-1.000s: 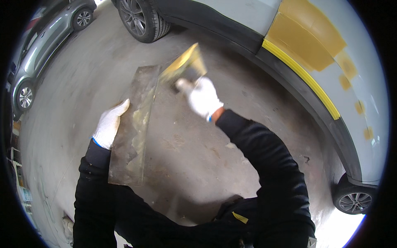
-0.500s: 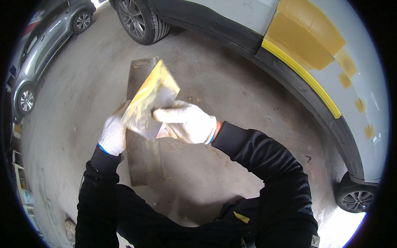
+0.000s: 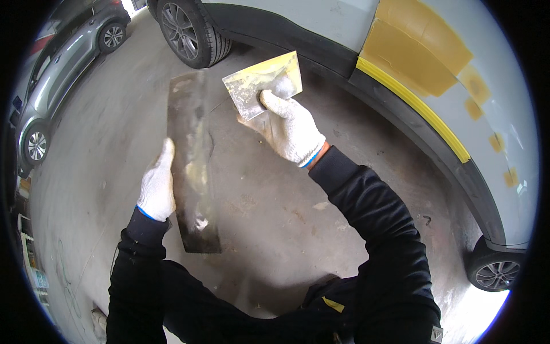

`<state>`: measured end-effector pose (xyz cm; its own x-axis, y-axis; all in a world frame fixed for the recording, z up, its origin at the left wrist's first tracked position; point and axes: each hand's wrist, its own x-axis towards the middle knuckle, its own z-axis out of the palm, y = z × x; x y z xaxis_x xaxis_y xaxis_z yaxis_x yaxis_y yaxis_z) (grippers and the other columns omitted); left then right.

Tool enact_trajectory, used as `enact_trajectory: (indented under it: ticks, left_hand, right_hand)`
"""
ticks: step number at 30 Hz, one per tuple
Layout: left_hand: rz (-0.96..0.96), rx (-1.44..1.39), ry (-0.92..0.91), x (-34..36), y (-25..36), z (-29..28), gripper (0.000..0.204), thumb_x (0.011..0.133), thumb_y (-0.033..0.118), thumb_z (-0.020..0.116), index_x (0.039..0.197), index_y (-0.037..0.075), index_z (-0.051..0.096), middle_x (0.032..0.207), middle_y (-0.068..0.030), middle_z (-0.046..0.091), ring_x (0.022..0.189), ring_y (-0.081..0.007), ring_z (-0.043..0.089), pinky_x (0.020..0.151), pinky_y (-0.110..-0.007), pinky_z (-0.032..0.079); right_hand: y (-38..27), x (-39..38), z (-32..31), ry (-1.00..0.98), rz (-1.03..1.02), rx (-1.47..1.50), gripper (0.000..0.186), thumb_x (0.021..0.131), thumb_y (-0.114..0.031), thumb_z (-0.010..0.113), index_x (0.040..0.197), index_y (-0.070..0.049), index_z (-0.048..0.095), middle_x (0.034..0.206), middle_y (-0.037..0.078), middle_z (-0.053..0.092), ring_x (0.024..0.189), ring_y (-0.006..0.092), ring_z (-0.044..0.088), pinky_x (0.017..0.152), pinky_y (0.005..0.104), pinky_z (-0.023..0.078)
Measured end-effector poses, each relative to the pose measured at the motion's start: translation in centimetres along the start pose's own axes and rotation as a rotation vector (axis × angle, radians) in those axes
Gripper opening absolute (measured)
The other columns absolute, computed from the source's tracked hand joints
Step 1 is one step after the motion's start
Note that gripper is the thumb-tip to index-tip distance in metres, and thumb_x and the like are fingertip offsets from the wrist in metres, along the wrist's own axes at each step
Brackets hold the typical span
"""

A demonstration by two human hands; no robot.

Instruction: The person applies yellow body filler to the side of a white car using a metal spreader and a smaller scraper. They spread the filler across the panel, then use the smaller tool to smooth and level the surface. The person works along the side of the car, moving between sections and occasionally repositioning tools.

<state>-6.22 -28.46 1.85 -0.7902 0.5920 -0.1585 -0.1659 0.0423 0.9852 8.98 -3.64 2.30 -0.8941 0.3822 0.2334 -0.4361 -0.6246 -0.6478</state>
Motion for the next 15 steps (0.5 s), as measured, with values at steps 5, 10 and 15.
enact_trajectory:
  ticks: [5, 10, 15]
  left_hand:
    - [0.033, -0.526, -0.569, 2.1, -2.4, -3.2, 0.052, 0.108, 0.051, 0.046, 0.08, 0.008, 0.049, 0.062, -0.0041, 0.047, 0.046, -0.0168, 0.046, 0.041, -0.032, 0.034]
    - [0.012, -0.714, -0.604, -0.4, -2.1, -0.4, 0.048, 0.107, 0.046, 0.048, 0.12, 0.0, 0.052, 0.071, -0.0075, 0.053, 0.044, -0.0193, 0.047, 0.04, -0.033, 0.036]
    - [-0.018, -0.863, -0.833, -1.6, -2.3, 2.2, 0.046, 0.107, 0.051, 0.046, 0.124, 0.01, 0.057, 0.068, -0.0159, 0.062, 0.047, -0.023, 0.054, 0.042, -0.036, 0.042]
  right_hand:
    - [0.9, -0.8, 2.0, -0.054, 0.077, 0.155, 0.052, 0.1, -0.023, 0.07, 0.143, -0.003, 0.05, 0.134, 0.014, 0.063, 0.12, 0.029, 0.064, 0.109, 0.0452, 0.052]
    - [3.2, -1.2, 4.6, -0.098, 0.171, 0.316, 0.048, 0.101, -0.022, 0.068, 0.14, 0.002, 0.053, 0.13, 0.019, 0.065, 0.116, 0.0328, 0.066, 0.105, 0.0457, 0.055]
    - [5.6, -2.0, 5.2, -0.131, 0.234, 0.267, 0.048, 0.099, -0.023, 0.07, 0.141, -0.005, 0.055, 0.134, 0.013, 0.065, 0.123, 0.0288, 0.063, 0.104, 0.0493, 0.053]
